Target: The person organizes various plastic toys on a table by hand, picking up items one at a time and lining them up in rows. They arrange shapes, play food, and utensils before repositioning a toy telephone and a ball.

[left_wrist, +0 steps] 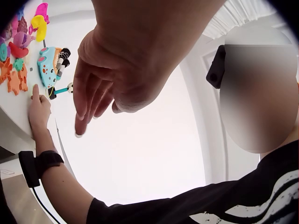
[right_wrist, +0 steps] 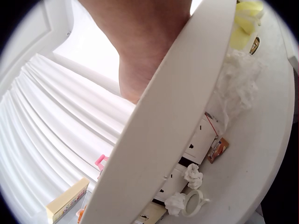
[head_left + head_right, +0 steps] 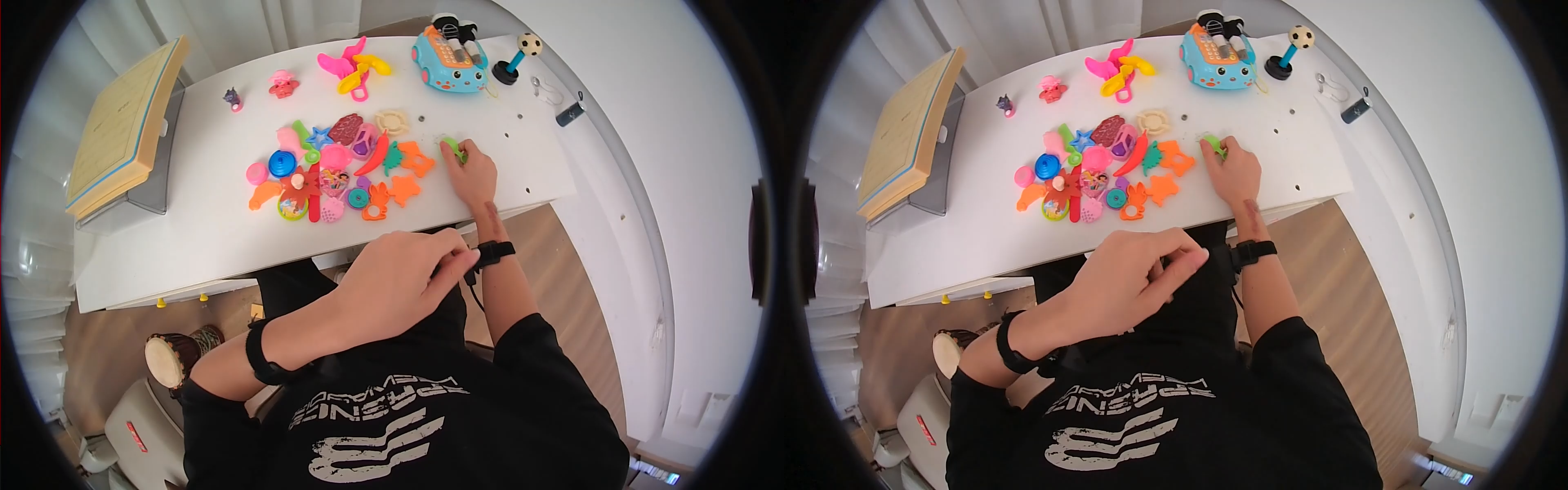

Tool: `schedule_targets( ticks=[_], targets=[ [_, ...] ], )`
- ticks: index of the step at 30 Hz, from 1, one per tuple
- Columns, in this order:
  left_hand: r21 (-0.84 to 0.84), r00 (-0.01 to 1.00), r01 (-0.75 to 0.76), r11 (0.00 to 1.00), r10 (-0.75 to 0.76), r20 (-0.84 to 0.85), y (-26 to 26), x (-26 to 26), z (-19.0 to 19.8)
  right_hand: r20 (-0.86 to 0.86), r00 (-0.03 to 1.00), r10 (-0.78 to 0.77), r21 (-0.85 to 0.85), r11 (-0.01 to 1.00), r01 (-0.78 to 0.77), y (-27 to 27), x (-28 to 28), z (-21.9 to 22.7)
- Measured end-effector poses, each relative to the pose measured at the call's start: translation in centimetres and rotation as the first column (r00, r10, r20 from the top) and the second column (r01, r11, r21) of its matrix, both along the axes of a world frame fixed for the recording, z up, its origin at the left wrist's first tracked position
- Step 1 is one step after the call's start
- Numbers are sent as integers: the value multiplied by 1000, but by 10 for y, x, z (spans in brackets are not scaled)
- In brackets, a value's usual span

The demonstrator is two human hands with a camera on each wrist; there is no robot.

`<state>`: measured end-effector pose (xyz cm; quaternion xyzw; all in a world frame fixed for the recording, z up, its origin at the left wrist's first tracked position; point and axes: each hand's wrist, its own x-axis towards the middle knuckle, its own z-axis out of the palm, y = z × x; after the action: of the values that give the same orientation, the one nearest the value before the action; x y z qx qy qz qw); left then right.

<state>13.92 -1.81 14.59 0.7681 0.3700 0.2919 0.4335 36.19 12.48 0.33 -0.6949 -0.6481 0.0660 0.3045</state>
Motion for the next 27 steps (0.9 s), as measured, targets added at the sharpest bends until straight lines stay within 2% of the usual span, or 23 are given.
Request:
schedule_targets(
  ticks=[4, 6, 10, 12, 13, 15, 21, 25, 27],
  targets=[
    [19, 999, -34, 999, 33, 35, 5, 13, -14, 10, 1000, 3, -36, 999, -3, 1, -1, 4],
    [121, 996, -90, 989, 92, -19, 5, 16, -18, 19, 1000, 4, -40, 999, -4, 1, -1, 4],
    [135, 989, -114, 984, 125, -77, 6, 18, -22, 16, 1000, 7, -42, 999, -6, 0, -1, 5],
    [265, 935, -71, 962, 157, -318, 8, 15, -25, 15, 1000, 10, -42, 999, -9, 0, -1, 4],
    [263, 935, -70, 962, 155, -320, 8, 15, -28, 22, 1000, 15, -23, 1000, -14, 0, -1, 3],
    [335, 889, 5, 942, 149, -433, 8, 13, -31, 27, 1000, 14, -5, 1000, -14, -1, -1, 3],
    [475, 853, 147, 868, 133, -506, 13, 9, -36, -19, 1000, 12, 19, 1000, -12, 0, 0, 0],
    [475, 805, 200, 857, 133, -579, 16, 5, -35, -23, 1000, 6, -15, 1000, -6, 1, -1, 2],
    [528, 784, 247, 812, 153, -602, 17, 3, -34, -19, 1000, 1, -34, 999, -2, 1, 0, 2]
  ],
)
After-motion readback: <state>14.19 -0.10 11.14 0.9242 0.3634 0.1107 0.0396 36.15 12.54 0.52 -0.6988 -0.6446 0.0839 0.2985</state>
